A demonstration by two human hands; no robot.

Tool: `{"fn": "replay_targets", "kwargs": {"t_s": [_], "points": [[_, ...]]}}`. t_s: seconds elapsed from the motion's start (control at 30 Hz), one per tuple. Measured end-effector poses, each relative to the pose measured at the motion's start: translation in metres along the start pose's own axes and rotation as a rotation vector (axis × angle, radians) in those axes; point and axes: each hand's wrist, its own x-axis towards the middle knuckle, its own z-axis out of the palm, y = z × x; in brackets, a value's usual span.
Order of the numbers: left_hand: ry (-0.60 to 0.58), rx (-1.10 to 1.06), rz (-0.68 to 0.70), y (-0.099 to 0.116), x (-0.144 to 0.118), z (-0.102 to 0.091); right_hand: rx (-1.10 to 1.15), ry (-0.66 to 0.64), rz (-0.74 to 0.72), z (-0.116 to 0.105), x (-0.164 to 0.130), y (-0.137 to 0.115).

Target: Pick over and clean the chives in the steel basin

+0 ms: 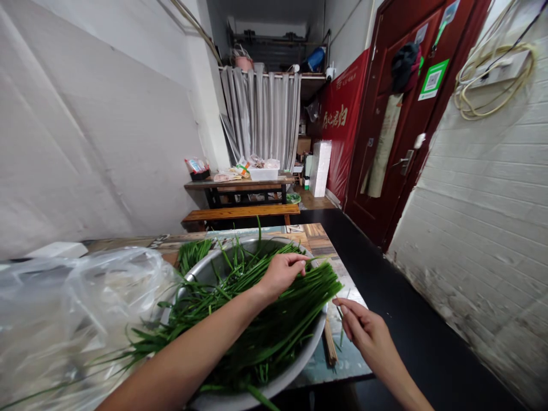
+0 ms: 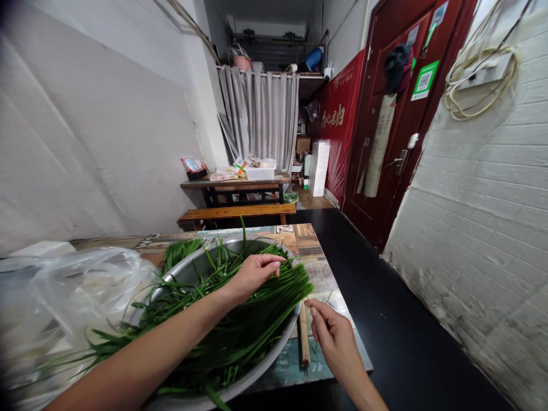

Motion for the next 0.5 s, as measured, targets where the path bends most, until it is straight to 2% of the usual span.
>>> {"fn": "replay_targets", "kwargs": {"t_s": [0.27,0.5], "points": [[-0.044,-0.013,-0.012,0.0016,-0.0025,-0.0005,-0.014,-0.013,0.002,-0.0011,0.0015,0.0061],[-0.012,-0.02,-0.005,0.0,-0.0022,0.0009,-0.009,-0.014,-0.011,-0.0003,0.0004,0.0044]]}}
